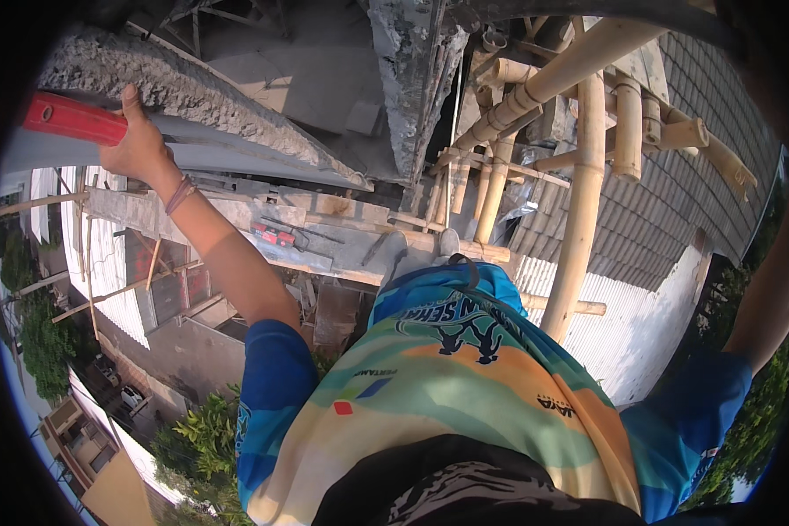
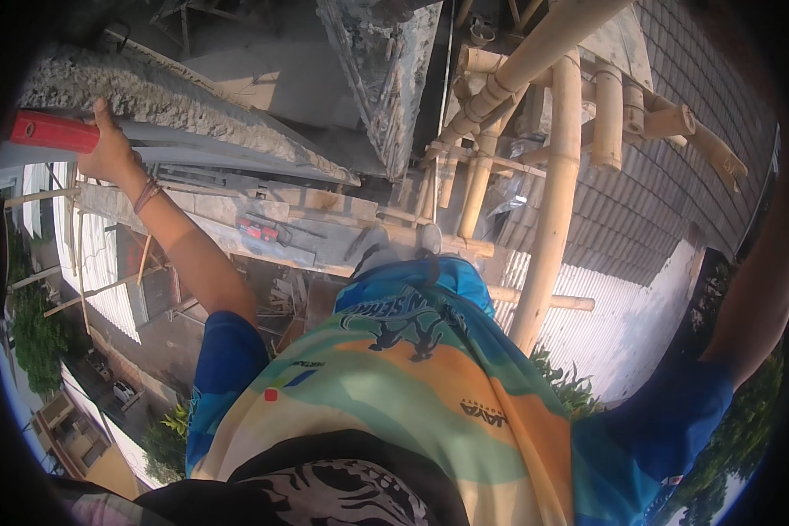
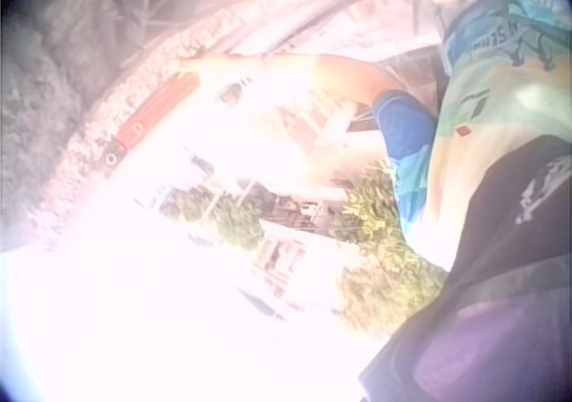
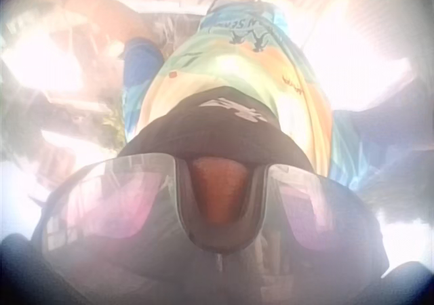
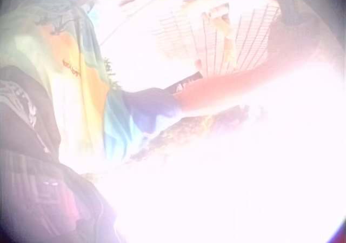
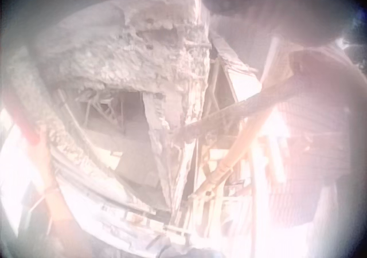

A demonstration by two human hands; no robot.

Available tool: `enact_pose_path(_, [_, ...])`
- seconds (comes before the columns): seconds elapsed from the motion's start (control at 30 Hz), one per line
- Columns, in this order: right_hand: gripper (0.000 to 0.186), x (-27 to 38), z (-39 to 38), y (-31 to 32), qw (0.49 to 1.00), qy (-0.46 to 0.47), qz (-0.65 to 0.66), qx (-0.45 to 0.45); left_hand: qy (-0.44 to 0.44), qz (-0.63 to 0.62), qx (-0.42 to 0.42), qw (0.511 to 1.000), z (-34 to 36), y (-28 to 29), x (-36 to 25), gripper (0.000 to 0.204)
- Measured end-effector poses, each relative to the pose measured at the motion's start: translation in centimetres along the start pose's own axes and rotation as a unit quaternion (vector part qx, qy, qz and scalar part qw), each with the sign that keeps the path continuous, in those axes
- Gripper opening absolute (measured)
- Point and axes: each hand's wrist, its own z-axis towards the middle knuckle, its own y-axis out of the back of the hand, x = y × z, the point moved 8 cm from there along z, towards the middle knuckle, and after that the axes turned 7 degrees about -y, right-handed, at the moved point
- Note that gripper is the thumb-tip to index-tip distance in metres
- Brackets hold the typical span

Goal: The person welds steel rods to a concrete structure using a handheld welding torch. They position the rods against the structure, strike an arc, and weld the joints while standing on bamboo scaffolding.

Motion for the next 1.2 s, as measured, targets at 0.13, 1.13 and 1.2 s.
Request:
enact_pose_path(0.13, [0.032, -3.5, -8.2, -3.5, 0.977, -0.142, 0.104, 0.123, -0.012, 0.007, -0.026, 1.0, -0.5, 0.4, -1.2, 0.046])
enact_pose_path(1.13, [0.043, 13.5, -23.0, -23.5, 0.605, -0.205, 0.636, 0.433, -0.006, -0.006, -0.004, 1.0, -0.2, 0.1, -0.9, 0.041])
enact_pose_path(1.2, [0.048, 12.5, -22.1, -24.5, 0.639, -0.175, 0.61, 0.435, 0.0, -0.003, -0.001, 1.0, -0.1, 0.1, -0.4, 0.04])
